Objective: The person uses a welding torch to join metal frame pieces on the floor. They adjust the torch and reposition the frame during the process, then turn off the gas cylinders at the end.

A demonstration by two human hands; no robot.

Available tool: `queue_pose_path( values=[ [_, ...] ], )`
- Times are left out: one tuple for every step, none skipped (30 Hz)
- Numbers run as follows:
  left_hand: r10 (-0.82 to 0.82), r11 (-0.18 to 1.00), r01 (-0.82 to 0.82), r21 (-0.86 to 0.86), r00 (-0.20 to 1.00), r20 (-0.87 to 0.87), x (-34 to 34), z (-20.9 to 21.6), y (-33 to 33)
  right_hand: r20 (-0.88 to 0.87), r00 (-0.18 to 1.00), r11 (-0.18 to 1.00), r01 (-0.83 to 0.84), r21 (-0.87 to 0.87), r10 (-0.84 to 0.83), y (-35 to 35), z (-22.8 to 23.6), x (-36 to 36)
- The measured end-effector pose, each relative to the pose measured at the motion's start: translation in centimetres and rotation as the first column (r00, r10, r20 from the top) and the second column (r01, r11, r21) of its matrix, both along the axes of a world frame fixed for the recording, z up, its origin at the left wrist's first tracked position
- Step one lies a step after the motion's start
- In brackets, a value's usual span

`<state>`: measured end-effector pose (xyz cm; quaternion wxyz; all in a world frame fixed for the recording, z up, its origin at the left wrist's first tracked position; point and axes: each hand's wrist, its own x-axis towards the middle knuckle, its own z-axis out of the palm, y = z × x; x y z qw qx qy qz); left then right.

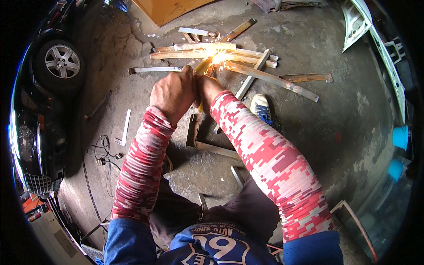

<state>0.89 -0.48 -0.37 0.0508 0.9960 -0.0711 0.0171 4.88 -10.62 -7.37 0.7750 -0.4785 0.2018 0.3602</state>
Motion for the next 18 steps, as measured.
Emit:
queue_pose_path(
  values=[
    [0.005,1.0,-0.005,0.001,1.0,-0.006,0.0,0.0,0.0,0.024,1.0,1.0,-0.017,0.003,0.017,-0.1,0.1,0.0],
    [0.008,1.0,-0.008,0.004,1.0,-0.008,0.0,0.0,0.0,0.022,0.999,0.999,-0.03,-0.03,0.03,-0.2,0.2,-0.1],
    [0.013,1.0,-0.012,0.009,1.0,-0.011,0.0,0.0,0.0,0.035,0.999,0.999,-0.027,-0.019,0.027,-0.3,0.2,-0.1],
    [0.016,1.0,-0.016,0.003,1.0,-0.013,0.1,0.0,0.0,0.022,1.0,0.999,-0.019,-0.043,0.02,-0.3,0.3,-0.1],
    [0.022,1.0,-0.022,0.001,1.0,-0.016,0.1,0.0,-0.1,0.023,1.0,0.998,-0.02,-0.053,0.021,-0.4,0.3,-0.1],
    [0.027,1.0,-0.027,-0.002,0.999,-0.019,0.1,0.0,-0.1,-0.011,1.0,0.998,0.009,-0.056,-0.01,-0.3,0.3,-0.1],
    [0.028,1.0,-0.028,-0.003,1.0,-0.015,0.1,0.0,-0.1,-0.032,0.999,0.998,0.032,-0.045,-0.033,-0.2,0.3,0.0],
    [0.028,1.0,-0.028,-0.004,1.0,-0.012,0.1,0.0,-0.1,-0.054,0.997,0.998,0.055,-0.035,-0.056,-0.1,0.3,0.0],
    [0.029,1.0,-0.029,-0.005,1.0,-0.009,0.1,0.0,-0.1,-0.062,0.995,0.997,0.072,-0.031,-0.074,0.0,0.2,0.0],
    [0.028,1.0,-0.028,-0.005,1.0,-0.001,0.1,0.0,-0.2,-0.07,0.993,0.995,0.091,-0.028,-0.092,0.1,0.2,0.1],
    [0.027,1.0,-0.027,-0.006,1.0,0.006,0.0,0.0,-0.2,-0.078,0.991,0.994,0.109,-0.025,-0.111,0.1,0.0,0.1],
    [0.022,1.0,-0.022,-0.002,0.999,0.023,0.0,0.0,-0.2,-0.07,0.993,0.995,0.096,-0.027,-0.098,0.1,-0.1,0.1],
    [0.025,1.0,-0.024,-0.01,0.999,0.02,0.0,0.0,-0.2,-0.062,0.994,0.996,0.083,-0.029,-0.085,0.0,-0.2,0.1],
    [0.023,1.0,-0.022,-0.013,0.999,0.027,0.0,0.0,-0.2,-0.055,0.996,0.997,0.07,-0.032,-0.071,0.0,-0.3,0.2],
    [0.021,1.0,-0.021,-0.013,0.999,0.035,0.0,0.0,-0.1,-0.057,0.996,0.997,0.071,-0.029,-0.073,0.0,-0.4,0.2],
    [0.025,1.0,-0.024,-0.017,0.999,0.031,0.1,-0.1,-0.1,-0.06,0.995,0.997,0.073,-0.027,-0.075,0.0,-0.5,0.2],
    [0.028,0.999,-0.028,-0.017,0.999,0.03,0.1,-0.1,-0.1,-0.054,0.995,0.997,0.078,-0.027,-0.079,0.0,-0.6,0.3],
    [0.032,0.999,-0.032,-0.015,0.999,0.03,0.1,-0.1,0.0,-0.049,0.996,0.997,0.068,-0.035,-0.07,0.0,-0.7,0.3]
  ],
)
